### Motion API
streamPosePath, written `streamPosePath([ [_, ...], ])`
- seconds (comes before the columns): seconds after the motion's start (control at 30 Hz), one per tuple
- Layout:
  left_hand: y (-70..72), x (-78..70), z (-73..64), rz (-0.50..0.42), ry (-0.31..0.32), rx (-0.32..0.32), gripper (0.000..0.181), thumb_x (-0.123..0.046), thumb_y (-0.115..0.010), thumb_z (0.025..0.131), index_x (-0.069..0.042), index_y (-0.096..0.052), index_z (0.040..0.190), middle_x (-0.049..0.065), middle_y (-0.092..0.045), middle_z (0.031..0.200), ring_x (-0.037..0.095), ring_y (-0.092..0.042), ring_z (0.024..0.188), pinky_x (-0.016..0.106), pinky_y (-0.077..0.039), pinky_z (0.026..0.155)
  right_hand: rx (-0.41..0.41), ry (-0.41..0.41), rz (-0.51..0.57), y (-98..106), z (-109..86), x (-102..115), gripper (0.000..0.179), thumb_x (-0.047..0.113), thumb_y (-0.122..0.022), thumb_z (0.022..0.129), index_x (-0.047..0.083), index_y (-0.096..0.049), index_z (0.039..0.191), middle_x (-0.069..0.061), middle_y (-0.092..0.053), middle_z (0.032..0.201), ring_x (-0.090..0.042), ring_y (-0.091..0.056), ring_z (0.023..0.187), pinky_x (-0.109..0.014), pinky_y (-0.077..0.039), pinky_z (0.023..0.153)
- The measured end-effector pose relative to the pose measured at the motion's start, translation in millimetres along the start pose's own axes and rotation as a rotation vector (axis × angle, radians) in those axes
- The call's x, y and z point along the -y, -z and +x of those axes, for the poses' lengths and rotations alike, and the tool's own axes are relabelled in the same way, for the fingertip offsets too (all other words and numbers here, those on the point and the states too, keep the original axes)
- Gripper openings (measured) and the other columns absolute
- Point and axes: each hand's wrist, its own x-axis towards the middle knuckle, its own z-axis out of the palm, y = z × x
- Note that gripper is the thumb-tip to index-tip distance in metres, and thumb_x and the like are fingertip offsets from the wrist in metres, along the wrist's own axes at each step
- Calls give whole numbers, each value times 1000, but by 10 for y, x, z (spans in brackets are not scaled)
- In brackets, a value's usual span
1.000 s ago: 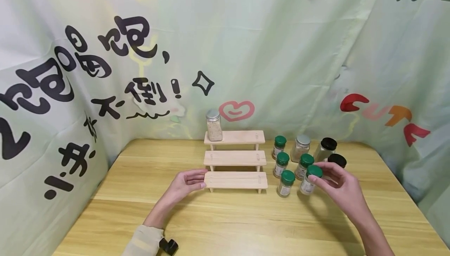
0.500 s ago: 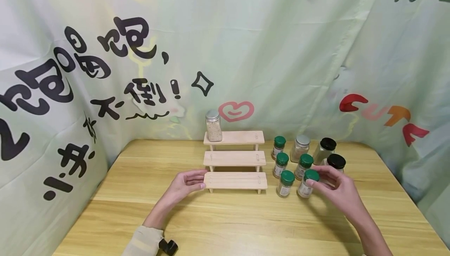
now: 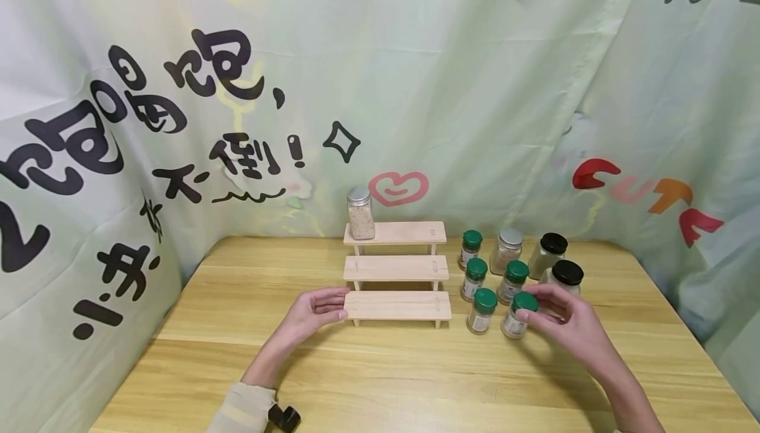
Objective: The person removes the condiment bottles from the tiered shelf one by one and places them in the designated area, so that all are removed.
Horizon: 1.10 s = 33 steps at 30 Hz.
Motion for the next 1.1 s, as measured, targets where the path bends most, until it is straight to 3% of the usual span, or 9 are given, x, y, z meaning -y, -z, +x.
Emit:
streamPosePath([
  [0.47, 8, 0, 8, 10, -4, -7, 45, 0, -76, 90, 6, -64, 133, 24, -69, 120, 36, -68, 109, 26, -59, 89, 2, -2, -3, 29, 12, 22, 44, 12, -72, 98, -3, -57, 137, 18, -65, 122, 10, -60, 108, -10, -53, 83],
  [0.7, 0, 8, 8, 1, -6, -5, 44, 1, -76, 91, 5, -64, 133, 24, -69, 121, 36, -68, 110, 26, -59, 89, -77, 30, 50, 53, -3, 160, 39, 6, -69, 99, -2, -58, 135, -1, -67, 125, 1, -64, 111, -13, -55, 87],
  [1.1, 0, -4, 2, 7, -7, -6, 45, -1, -76, 91, 6, -63, 134, 24, -68, 122, 37, -67, 111, 26, -59, 90, -146, 98, 82, -1, -3, 465, 38, 0, -67, 98, -4, -58, 135, 1, -67, 127, 2, -62, 118, -10, -52, 91],
])
